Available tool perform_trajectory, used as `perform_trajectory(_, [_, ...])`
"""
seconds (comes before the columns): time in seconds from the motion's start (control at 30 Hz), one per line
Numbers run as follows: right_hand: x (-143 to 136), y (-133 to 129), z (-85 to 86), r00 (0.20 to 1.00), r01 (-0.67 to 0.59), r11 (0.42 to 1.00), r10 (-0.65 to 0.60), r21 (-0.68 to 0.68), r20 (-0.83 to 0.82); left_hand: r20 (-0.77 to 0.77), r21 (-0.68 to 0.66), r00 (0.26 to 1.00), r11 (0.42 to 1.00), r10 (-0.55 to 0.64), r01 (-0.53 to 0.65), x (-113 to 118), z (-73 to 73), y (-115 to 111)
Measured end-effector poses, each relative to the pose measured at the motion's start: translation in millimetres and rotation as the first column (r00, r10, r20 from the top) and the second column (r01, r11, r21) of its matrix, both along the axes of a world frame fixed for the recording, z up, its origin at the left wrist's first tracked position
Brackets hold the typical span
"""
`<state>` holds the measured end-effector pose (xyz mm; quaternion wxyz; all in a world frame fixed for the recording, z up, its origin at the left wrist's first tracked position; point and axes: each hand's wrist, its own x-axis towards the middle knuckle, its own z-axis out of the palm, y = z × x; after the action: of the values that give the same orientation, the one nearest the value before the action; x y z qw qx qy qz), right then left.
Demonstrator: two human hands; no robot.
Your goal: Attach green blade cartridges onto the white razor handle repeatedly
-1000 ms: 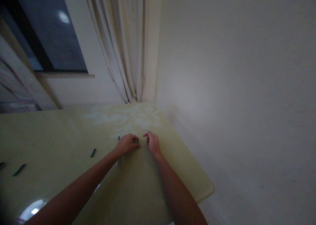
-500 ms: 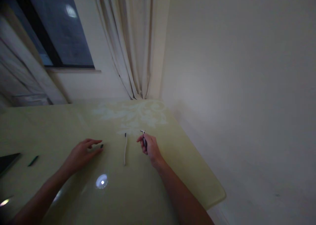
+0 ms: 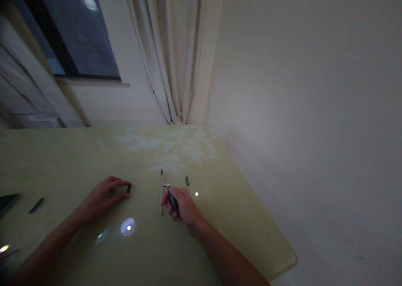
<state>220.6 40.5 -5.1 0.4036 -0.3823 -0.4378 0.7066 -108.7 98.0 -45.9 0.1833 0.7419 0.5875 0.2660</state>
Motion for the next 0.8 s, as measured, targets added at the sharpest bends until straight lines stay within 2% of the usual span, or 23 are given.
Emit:
perform_trajectory(0.13, [-0.4,-2.6,0.6,0.999,-0.035,0.999,0.035,-0.005,-0.028,0.138,0.093,0.990,0.995,0.008,-0.021,26.0,15.4,-15.5])
perform_trajectory(0.23, [-0.9,-4.1,1.9,1.000,-0.006,1.000,0.006,-0.001,-0.008,0.233,0.183,0.969,0.982,-0.084,0.041,60.7,33.1,-37.9])
perform_trajectory(0.3, [-1.8,-5.1,3.8,1.000,0.011,1.000,-0.012,0.011,0.021,0.248,0.242,0.954,0.964,-0.166,0.105,82.6,43.0,-54.5])
perform_trajectory(0.4, [-4.1,-7.2,6.6,0.999,0.027,0.999,-0.028,0.044,0.020,0.234,0.388,0.940,0.911,-0.246,0.142,104.6,51.3,-74.5])
perform_trajectory(0.57, [-7.3,-10.8,5.6,0.999,0.009,0.998,-0.006,0.067,-0.038,0.225,0.472,0.936,0.871,-0.270,0.137,116.6,52.3,-88.2])
perform_trajectory(0.8, [-8.2,-13.1,4.5,0.991,-0.043,0.999,0.045,0.020,-0.129,0.283,0.451,0.919,0.884,-0.275,0.125,121.4,49.0,-89.8])
